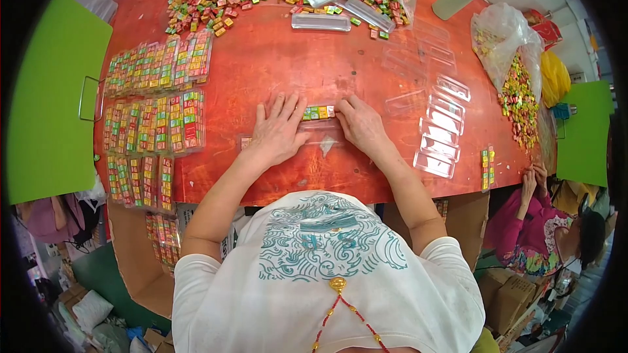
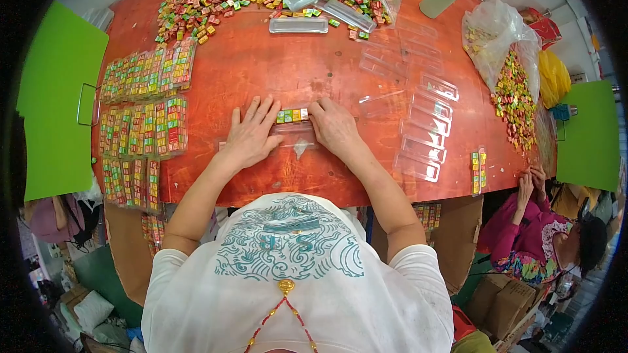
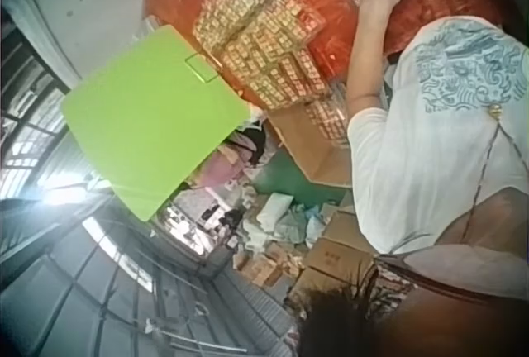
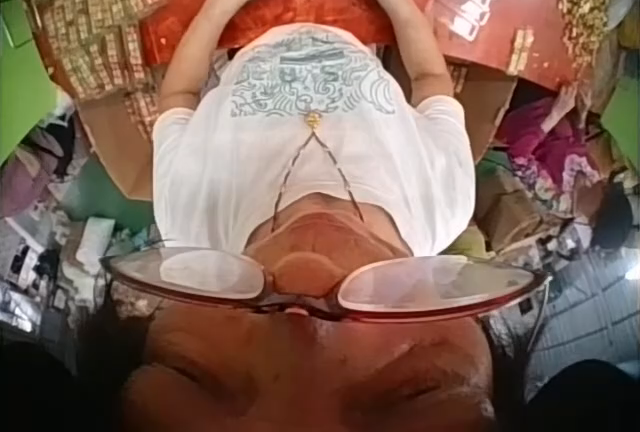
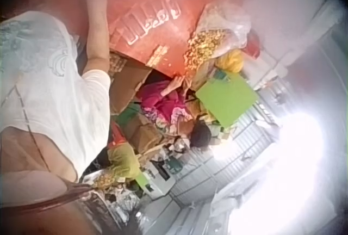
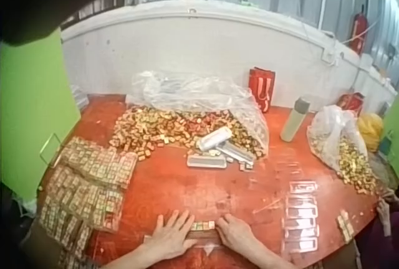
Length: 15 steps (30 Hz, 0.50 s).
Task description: Sorting small colorful toy blocks and placing them into clear plastic packaging containers on a workbench.
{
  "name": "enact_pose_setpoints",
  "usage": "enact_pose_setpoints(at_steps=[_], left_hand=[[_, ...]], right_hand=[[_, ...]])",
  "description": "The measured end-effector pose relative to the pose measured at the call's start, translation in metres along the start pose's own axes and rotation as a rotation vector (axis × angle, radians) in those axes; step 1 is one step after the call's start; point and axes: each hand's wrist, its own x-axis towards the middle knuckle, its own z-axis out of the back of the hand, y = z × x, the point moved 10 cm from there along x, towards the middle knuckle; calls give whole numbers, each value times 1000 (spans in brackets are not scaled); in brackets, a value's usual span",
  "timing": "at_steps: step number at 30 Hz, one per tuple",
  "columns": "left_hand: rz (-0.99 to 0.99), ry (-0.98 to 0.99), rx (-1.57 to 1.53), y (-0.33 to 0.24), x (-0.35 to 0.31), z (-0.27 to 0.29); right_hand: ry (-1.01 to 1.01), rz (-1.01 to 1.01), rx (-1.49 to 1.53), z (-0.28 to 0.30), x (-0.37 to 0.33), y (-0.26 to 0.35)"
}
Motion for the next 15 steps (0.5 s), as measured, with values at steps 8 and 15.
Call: enact_pose_setpoints(at_steps=[8,15], left_hand=[[-14,-34,20,-3,-3,1],[-49,16,44,-8,-1,-6]], right_hand=[[-75,28,-23,15,2,13],[7,206,-182,-11,4,44]])
